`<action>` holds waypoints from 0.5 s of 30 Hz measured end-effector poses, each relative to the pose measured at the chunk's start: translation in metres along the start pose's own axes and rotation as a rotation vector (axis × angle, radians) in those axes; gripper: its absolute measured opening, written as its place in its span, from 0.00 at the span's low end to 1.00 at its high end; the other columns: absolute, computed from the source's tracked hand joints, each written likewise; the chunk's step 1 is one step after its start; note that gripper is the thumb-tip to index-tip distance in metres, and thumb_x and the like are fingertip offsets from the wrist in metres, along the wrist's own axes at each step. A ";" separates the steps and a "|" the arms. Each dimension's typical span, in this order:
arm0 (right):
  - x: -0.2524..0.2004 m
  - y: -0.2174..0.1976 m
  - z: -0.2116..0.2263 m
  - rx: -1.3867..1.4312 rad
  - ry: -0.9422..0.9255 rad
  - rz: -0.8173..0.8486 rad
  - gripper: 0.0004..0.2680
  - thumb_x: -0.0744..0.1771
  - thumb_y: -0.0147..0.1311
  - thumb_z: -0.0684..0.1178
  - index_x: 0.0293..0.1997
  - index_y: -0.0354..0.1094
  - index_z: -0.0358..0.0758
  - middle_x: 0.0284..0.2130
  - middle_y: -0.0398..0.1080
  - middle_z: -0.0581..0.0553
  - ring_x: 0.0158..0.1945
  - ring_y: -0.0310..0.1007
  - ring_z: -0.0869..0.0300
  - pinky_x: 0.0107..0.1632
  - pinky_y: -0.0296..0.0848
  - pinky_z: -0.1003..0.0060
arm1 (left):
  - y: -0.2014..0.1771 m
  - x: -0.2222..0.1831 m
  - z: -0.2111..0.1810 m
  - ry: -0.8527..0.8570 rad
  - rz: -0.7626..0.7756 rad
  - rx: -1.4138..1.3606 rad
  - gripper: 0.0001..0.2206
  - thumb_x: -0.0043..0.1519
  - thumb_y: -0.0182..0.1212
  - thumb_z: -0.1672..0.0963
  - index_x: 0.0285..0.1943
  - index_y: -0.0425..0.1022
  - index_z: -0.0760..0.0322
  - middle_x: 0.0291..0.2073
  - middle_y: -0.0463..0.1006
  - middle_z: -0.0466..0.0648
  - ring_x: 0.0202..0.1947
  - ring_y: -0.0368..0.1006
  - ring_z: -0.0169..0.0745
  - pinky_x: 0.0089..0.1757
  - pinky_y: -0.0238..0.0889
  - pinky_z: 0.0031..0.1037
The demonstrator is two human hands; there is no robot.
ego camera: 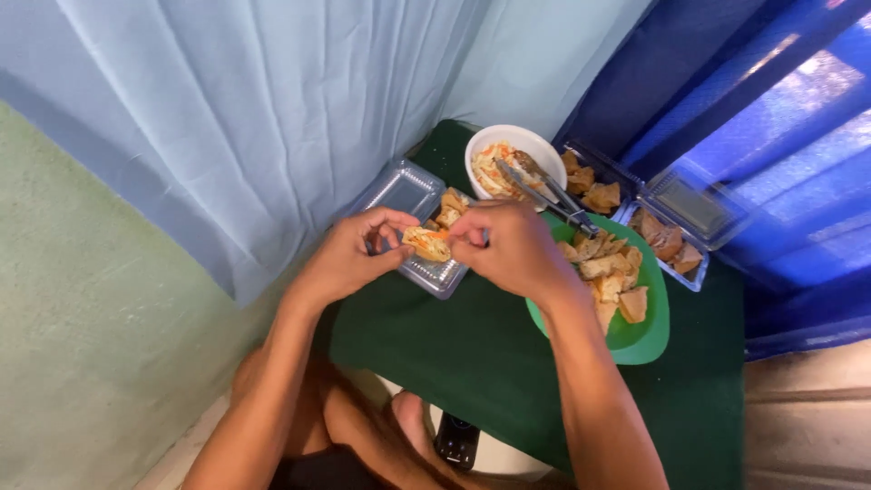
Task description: The person is stuffing fried tofu pockets with a vegetable and noodle filling using metal tongs.
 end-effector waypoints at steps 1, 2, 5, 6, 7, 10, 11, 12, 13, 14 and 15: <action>0.000 -0.001 0.002 -0.006 0.002 -0.003 0.04 0.59 0.67 0.46 0.30 0.77 0.43 0.19 0.70 0.45 0.29 0.75 0.49 0.38 0.73 0.56 | 0.004 0.003 -0.002 0.005 0.004 -0.003 0.18 0.54 0.70 0.60 0.55 0.79 0.64 0.33 0.82 0.50 0.29 0.65 0.33 0.33 0.62 0.22; 0.001 -0.002 0.003 0.025 0.003 0.008 0.02 0.60 0.64 0.44 0.30 0.77 0.41 0.19 0.70 0.45 0.28 0.73 0.49 0.38 0.72 0.56 | 0.009 0.006 -0.004 0.027 0.021 -0.039 0.18 0.54 0.70 0.60 0.55 0.79 0.66 0.35 0.82 0.51 0.30 0.66 0.33 0.34 0.63 0.22; -0.005 -0.003 -0.001 0.084 0.028 0.011 0.01 0.63 0.61 0.44 0.32 0.78 0.41 0.18 0.69 0.45 0.27 0.70 0.52 0.38 0.71 0.58 | 0.020 0.009 0.004 0.052 0.045 -0.123 0.19 0.54 0.69 0.62 0.55 0.77 0.70 0.39 0.82 0.53 0.33 0.70 0.33 0.37 0.67 0.21; -0.007 -0.005 -0.005 0.106 0.051 0.002 0.02 0.63 0.61 0.44 0.33 0.78 0.42 0.18 0.68 0.44 0.26 0.69 0.54 0.37 0.70 0.59 | 0.024 0.011 0.008 0.061 0.053 -0.174 0.19 0.54 0.70 0.63 0.56 0.76 0.71 0.41 0.81 0.54 0.35 0.73 0.33 0.38 0.69 0.21; -0.010 -0.004 -0.009 0.103 0.054 -0.003 0.02 0.63 0.61 0.44 0.33 0.78 0.42 0.18 0.68 0.44 0.26 0.69 0.54 0.37 0.70 0.59 | 0.028 0.012 0.009 0.064 0.058 -0.174 0.19 0.54 0.70 0.63 0.56 0.76 0.71 0.41 0.81 0.54 0.35 0.73 0.33 0.38 0.69 0.21; -0.018 -0.003 -0.025 0.195 0.175 -0.079 0.03 0.64 0.61 0.44 0.37 0.80 0.43 0.14 0.60 0.49 0.24 0.64 0.62 0.35 0.70 0.65 | 0.039 0.018 0.008 0.049 0.068 -0.241 0.20 0.55 0.69 0.63 0.57 0.76 0.72 0.43 0.80 0.55 0.37 0.75 0.34 0.40 0.71 0.22; -0.021 -0.002 -0.034 0.261 0.312 -0.135 0.04 0.65 0.62 0.47 0.39 0.81 0.46 0.16 0.67 0.50 0.23 0.66 0.65 0.31 0.69 0.68 | 0.042 0.021 0.007 0.041 0.069 -0.272 0.20 0.55 0.69 0.63 0.58 0.75 0.73 0.43 0.79 0.55 0.38 0.76 0.35 0.41 0.71 0.22; -0.025 -0.001 -0.044 0.328 0.450 -0.193 0.04 0.66 0.62 0.50 0.42 0.81 0.49 0.19 0.73 0.51 0.22 0.68 0.68 0.26 0.67 0.72 | 0.046 0.023 0.006 0.033 0.070 -0.303 0.21 0.55 0.68 0.64 0.59 0.75 0.73 0.44 0.79 0.54 0.38 0.76 0.35 0.41 0.72 0.23; -0.027 0.000 -0.043 0.324 0.450 -0.194 0.04 0.66 0.62 0.50 0.42 0.81 0.49 0.19 0.73 0.51 0.22 0.68 0.68 0.26 0.67 0.72 | 0.050 0.025 0.002 0.036 0.072 -0.306 0.21 0.55 0.68 0.64 0.59 0.75 0.73 0.44 0.79 0.54 0.38 0.76 0.35 0.41 0.72 0.23; -0.031 0.003 -0.045 0.499 0.538 -0.205 0.07 0.66 0.62 0.49 0.47 0.79 0.43 0.29 0.74 0.43 0.27 0.75 0.60 0.27 0.72 0.70 | 0.054 0.026 -0.002 0.042 0.068 -0.317 0.21 0.55 0.69 0.64 0.59 0.75 0.74 0.44 0.79 0.55 0.39 0.77 0.36 0.42 0.73 0.24; -0.036 0.008 -0.047 0.677 0.629 -0.217 0.11 0.67 0.61 0.49 0.52 0.78 0.38 0.40 0.76 0.36 0.31 0.81 0.53 0.27 0.77 0.68 | 0.058 0.027 -0.006 0.042 0.067 -0.327 0.20 0.55 0.69 0.64 0.59 0.75 0.74 0.44 0.78 0.56 0.39 0.77 0.37 0.43 0.74 0.26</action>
Point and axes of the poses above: each hand's wrist, its own x-axis towards the middle knuckle, its own y-axis out of the palm, z = x × y, the point moved 3 cm from there along x, towards the middle knuckle
